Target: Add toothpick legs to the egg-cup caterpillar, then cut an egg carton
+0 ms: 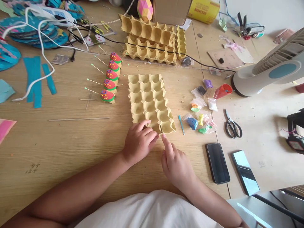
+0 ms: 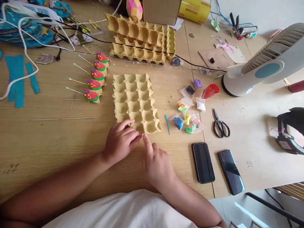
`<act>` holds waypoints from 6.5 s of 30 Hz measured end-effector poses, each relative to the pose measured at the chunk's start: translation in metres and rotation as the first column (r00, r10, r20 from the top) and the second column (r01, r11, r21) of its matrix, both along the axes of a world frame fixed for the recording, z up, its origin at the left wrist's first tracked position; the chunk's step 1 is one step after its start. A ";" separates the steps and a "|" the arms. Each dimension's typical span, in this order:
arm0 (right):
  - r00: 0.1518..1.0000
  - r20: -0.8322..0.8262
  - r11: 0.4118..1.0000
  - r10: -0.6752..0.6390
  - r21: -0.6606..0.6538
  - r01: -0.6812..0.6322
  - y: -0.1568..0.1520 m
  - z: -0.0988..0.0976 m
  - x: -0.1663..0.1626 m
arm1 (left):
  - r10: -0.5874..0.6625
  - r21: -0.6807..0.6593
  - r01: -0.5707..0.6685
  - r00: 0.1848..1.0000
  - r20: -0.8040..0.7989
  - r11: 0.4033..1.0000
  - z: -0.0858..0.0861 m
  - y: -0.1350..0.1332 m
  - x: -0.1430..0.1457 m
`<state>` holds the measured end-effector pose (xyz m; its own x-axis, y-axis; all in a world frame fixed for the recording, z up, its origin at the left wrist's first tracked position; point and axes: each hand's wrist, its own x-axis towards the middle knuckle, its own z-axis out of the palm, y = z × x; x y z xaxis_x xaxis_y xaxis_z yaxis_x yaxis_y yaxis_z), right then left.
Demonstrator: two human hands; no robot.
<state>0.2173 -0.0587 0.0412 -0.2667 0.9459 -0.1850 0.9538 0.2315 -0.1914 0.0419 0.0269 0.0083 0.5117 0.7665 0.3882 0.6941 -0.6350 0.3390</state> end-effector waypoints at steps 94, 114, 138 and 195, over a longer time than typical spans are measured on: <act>0.990 -0.139 0.999 -0.019 0.033 0.024 0.020 -0.005 -0.002 | 0.012 0.001 -0.012 1.000 -0.002 1.000 -0.002 0.002 -0.004; 0.995 0.098 0.999 0.009 -0.035 -0.005 0.007 0.001 -0.011 | 0.045 0.037 -0.045 0.999 0.011 0.998 -0.004 0.004 0.000; 0.987 0.158 0.999 0.024 0.022 -0.028 0.007 0.001 -0.014 | 0.063 -0.020 -0.062 0.995 0.071 0.998 -0.005 0.005 0.002; 1.000 0.002 0.998 0.025 -0.050 -0.025 0.025 -0.001 -0.005 | 0.061 -0.048 -0.057 0.993 0.098 0.997 -0.004 0.008 0.001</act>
<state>0.2126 -0.0341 0.0403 -0.2894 0.9285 -0.2327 0.9485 0.2453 -0.2007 0.0426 0.0346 0.0042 0.4257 0.8120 0.3993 0.6915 -0.5766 0.4352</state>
